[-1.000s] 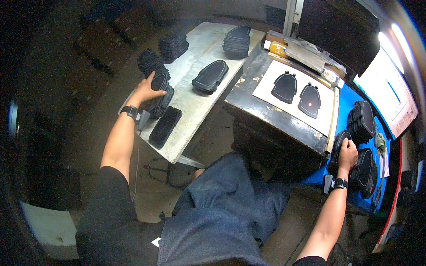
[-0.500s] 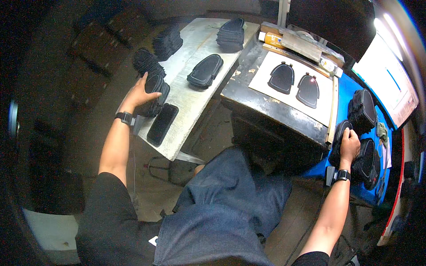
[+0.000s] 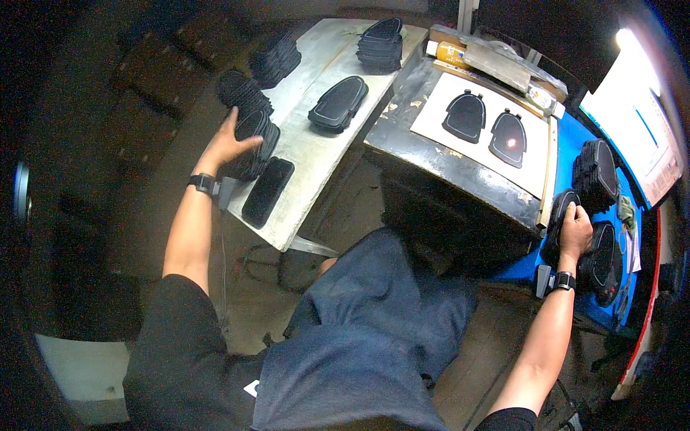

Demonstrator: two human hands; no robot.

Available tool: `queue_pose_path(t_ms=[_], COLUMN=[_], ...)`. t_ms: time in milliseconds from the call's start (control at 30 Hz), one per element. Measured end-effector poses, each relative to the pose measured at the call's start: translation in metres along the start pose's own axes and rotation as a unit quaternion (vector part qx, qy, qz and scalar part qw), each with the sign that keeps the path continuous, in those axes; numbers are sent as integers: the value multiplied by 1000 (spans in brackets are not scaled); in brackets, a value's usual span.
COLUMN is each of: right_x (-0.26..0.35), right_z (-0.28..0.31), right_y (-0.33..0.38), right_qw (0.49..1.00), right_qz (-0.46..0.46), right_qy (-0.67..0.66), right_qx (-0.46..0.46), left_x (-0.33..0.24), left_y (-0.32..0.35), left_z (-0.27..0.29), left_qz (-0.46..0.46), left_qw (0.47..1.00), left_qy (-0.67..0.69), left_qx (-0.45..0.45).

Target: Picking up shoe upper components, placing them on an inspection light board, and organizing them into stacks.

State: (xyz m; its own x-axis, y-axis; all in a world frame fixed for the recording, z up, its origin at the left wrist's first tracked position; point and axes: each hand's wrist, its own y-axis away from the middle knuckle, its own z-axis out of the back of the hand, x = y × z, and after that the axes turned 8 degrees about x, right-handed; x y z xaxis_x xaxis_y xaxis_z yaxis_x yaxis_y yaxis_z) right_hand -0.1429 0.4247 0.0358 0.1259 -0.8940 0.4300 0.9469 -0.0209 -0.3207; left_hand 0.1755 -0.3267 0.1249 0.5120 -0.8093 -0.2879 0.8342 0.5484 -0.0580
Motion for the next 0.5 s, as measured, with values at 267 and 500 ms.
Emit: queue_pose_path(t_ms=[267, 500], right_x=[-2, -1], right_z=[-2, -1], right_y=[0, 0], right_qw=[1000, 1000], right_qz=[12, 15], right_qy=[-24, -23], right_qx=[-7, -7], left_x=[41, -23], left_y=[90, 93], left_z=[4, -33], left_qz=[213, 197], left_qw=[728, 597], left_qy=[619, 773], left_qx=[-206, -88])
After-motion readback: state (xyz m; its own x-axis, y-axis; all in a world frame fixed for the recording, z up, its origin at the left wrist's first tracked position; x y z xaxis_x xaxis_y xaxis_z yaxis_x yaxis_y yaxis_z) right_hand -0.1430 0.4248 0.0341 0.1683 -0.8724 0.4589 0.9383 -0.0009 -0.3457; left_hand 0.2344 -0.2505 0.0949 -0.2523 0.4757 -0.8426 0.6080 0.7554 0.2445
